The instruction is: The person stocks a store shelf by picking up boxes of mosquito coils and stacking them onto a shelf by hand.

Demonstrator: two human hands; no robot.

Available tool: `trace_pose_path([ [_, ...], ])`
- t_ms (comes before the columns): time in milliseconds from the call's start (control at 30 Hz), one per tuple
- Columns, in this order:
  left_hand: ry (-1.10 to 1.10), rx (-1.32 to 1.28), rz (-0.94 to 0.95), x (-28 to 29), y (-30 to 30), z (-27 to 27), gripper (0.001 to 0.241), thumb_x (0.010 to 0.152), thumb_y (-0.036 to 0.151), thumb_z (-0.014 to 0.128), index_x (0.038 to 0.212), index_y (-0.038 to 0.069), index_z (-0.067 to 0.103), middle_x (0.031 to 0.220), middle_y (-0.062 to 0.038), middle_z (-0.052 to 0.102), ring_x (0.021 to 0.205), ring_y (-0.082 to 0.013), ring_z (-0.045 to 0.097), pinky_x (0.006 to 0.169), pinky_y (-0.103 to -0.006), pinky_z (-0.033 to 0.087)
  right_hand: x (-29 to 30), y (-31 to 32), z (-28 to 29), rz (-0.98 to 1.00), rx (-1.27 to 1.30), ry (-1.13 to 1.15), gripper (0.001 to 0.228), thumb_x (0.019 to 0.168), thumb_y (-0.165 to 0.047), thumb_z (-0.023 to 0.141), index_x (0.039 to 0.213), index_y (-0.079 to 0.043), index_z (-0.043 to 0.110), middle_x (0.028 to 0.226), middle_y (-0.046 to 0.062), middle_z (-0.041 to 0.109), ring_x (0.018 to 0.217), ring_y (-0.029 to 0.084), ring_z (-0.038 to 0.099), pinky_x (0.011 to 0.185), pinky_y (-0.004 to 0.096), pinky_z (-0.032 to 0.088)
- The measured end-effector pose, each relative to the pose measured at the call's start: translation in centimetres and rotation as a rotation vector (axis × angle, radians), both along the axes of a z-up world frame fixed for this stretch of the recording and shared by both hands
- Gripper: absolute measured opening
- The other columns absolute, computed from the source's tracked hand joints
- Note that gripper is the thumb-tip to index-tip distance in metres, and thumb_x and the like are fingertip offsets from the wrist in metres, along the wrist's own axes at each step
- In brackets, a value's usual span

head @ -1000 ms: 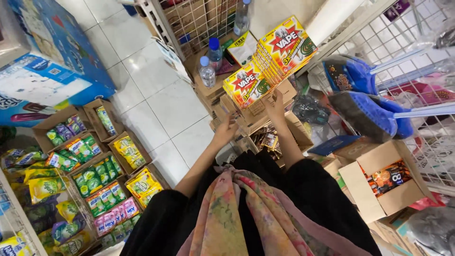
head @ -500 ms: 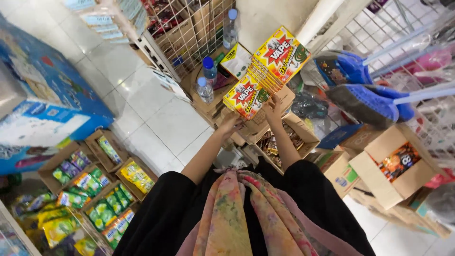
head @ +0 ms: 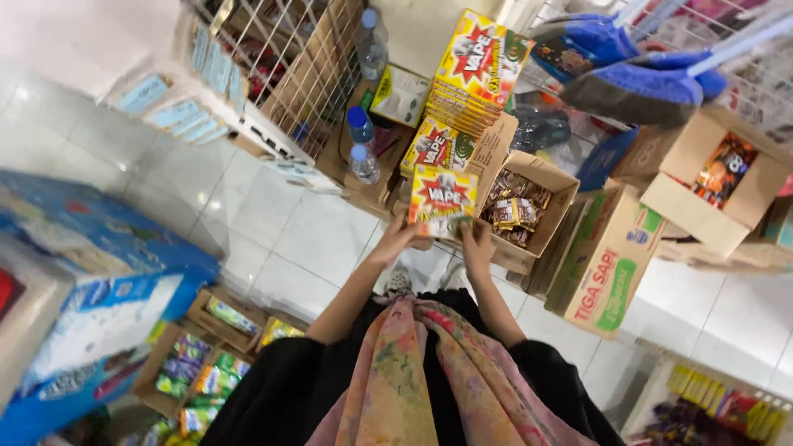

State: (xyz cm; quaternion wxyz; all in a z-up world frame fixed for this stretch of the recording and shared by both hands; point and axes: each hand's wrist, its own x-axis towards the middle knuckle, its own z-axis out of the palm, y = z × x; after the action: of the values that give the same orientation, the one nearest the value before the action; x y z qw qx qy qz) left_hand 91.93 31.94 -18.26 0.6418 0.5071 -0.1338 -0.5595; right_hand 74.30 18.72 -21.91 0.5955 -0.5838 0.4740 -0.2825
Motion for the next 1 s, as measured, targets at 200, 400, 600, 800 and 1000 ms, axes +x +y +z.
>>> trace_pose_path([
  [200,0.138,-0.094,-0.111,-2.7,0.8,3.4,0.062,0.104,0.025,0.06,0.155,0.005,0.032,0.143,-0.01,0.056,0.12,-0.0272,0.064,0.097,-0.0409,0.059,-6.1,1.1,8.6,-0.012,0.012,-0.221,0.046,0.101,-0.017,0.069,0.143,-0.005,0.051,0.113,0.01,0.068,0.096,0.014,0.062,0.08,0.029,0.051],
  [400,0.098,-0.09,-0.216,-8.0,-4.2,6.0,0.068,0.105,0.029,0.057,0.163,0.019,0.023,0.144,-0.006,0.055,0.119,-0.0175,0.059,0.085,-0.0328,0.053,-10.5,4.8,19.7,-0.206,-0.804,0.304,0.058,0.095,-0.015,0.073,0.145,-0.005,0.045,0.144,0.023,0.055,0.135,0.037,0.051,0.114,0.05,0.037],
  [600,-0.061,-0.269,-0.624,-20.5,-5.7,9.9,0.069,0.105,0.034,0.053,0.162,0.014,0.019,0.154,-0.005,0.045,0.135,-0.018,0.053,0.098,-0.0344,0.054,-18.9,8.8,23.4,0.016,-0.927,0.585,0.073,0.092,-0.045,0.068,0.154,-0.013,0.047,0.159,0.015,0.044,0.152,0.038,0.035,0.124,0.065,0.011],
  [800,-0.011,-0.287,-0.786,-33.6,-6.2,6.5,0.066,0.108,0.028,0.057,0.161,0.005,0.025,0.156,-0.011,0.045,0.139,-0.0191,0.047,0.113,-0.0326,0.043,-36.8,10.3,21.9,-0.51,-0.707,0.949,0.075,0.095,-0.047,0.067,0.157,-0.012,0.043,0.165,0.02,0.035,0.155,0.039,0.023,0.119,0.071,0.0],
  [1000,0.127,-0.165,-0.864,-44.4,-5.4,6.3,0.064,0.104,0.027,0.057,0.159,0.007,0.03,0.149,-0.011,0.049,0.131,-0.0198,0.053,0.103,-0.0352,0.048,-45.9,14.0,21.7,-0.54,-0.569,0.92,0.084,0.085,-0.046,0.069,0.154,-0.008,0.041,0.162,0.019,0.036,0.153,0.038,0.026,0.121,0.071,-0.001],
])
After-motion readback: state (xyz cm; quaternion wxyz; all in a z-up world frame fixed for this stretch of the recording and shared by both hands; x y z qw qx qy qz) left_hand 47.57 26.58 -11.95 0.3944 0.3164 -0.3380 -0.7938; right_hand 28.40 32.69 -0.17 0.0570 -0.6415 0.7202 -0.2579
